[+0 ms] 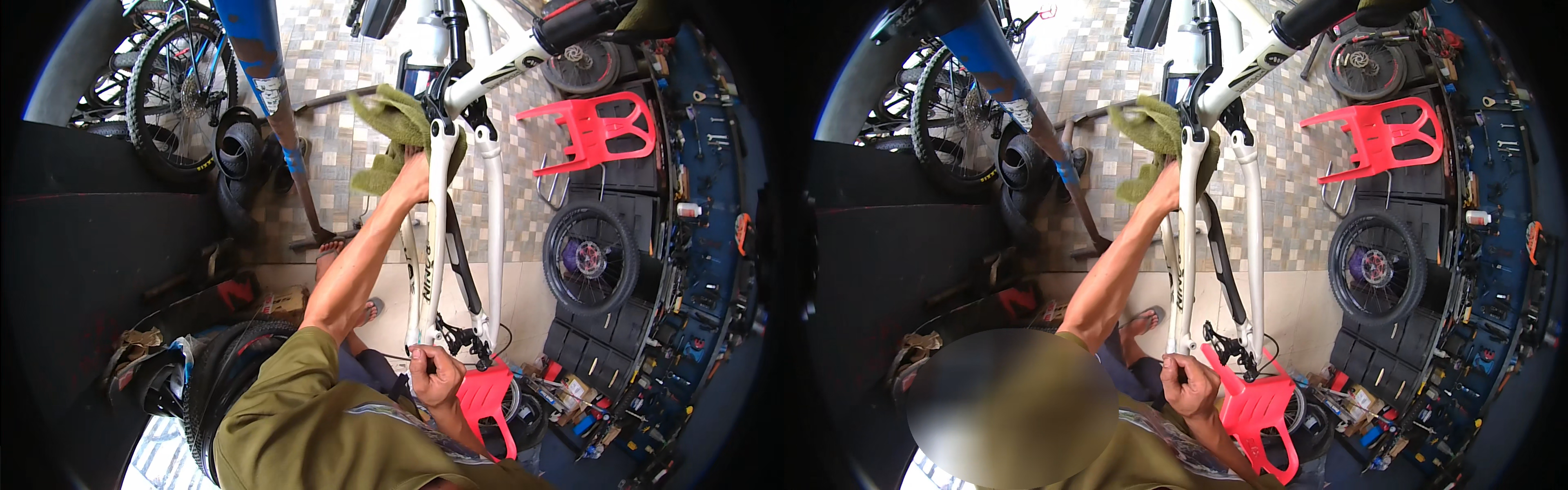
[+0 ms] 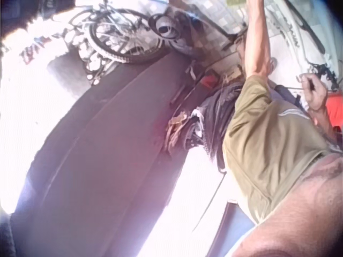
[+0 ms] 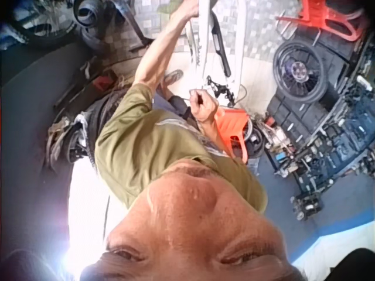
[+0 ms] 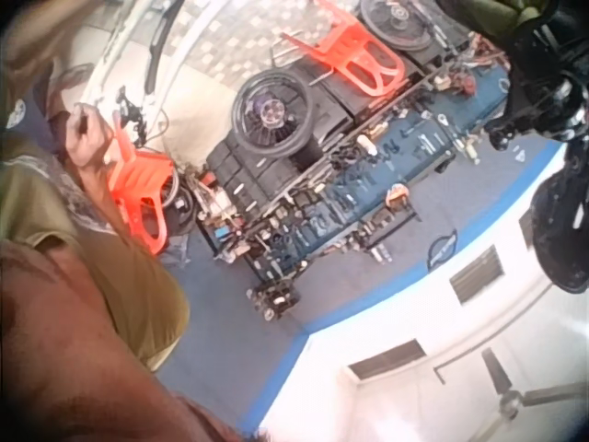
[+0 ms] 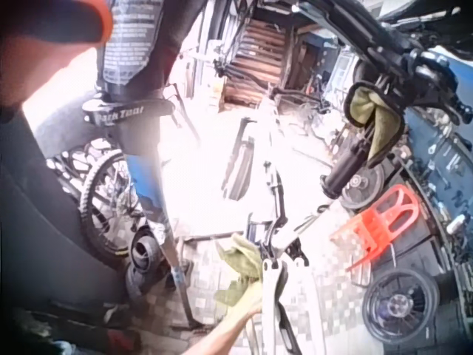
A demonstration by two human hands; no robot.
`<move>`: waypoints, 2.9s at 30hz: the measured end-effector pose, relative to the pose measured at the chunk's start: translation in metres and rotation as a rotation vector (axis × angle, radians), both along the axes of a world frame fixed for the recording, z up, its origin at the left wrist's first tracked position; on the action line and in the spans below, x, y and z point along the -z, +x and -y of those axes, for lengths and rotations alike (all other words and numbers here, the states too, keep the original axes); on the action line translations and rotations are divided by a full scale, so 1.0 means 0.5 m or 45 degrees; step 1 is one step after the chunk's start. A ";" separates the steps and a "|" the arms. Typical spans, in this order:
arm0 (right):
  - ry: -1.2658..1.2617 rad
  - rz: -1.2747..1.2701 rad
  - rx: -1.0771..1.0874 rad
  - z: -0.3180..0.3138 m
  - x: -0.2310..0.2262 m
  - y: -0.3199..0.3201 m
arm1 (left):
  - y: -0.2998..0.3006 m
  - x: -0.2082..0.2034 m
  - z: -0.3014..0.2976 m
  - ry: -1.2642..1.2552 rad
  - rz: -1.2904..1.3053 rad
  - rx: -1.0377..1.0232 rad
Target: The person wipes the frame, fork, handlebars, and seat post of a white bicycle using a green cloth. The person moves around the bike to reach different areas and finishes by placing the cloth on a workbench.
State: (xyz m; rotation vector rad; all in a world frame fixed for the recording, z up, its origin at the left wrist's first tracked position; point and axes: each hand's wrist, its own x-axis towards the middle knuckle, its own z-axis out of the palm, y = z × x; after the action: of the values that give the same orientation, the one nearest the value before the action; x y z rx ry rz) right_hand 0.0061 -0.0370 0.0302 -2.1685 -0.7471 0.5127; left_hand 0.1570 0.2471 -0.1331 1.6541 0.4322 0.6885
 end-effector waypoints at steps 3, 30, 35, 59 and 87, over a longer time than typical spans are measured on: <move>0.017 0.034 -0.037 -0.008 0.001 0.010 | -0.022 0.021 -0.002 0.537 -0.572 0.222; -0.061 -0.041 0.065 -0.001 0.006 0.013 | 0.039 0.260 -0.099 -1.713 -0.354 0.178; -0.021 -0.044 -0.015 -0.007 0.004 0.014 | 0.083 0.372 -0.184 -1.505 -0.663 -0.085; -0.010 -0.031 0.156 -0.001 0.010 0.021 | -0.054 0.357 -0.058 -1.650 0.037 -1.013; -0.033 -0.048 0.132 -0.005 0.015 0.016 | 0.072 0.388 -0.185 -1.540 -0.346 -0.204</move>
State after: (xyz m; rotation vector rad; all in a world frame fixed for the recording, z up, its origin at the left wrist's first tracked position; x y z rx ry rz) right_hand 0.0143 -0.0345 0.0228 -2.2023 -0.6066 0.5107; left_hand 0.1929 0.3397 -0.3270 0.5503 0.9488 0.1895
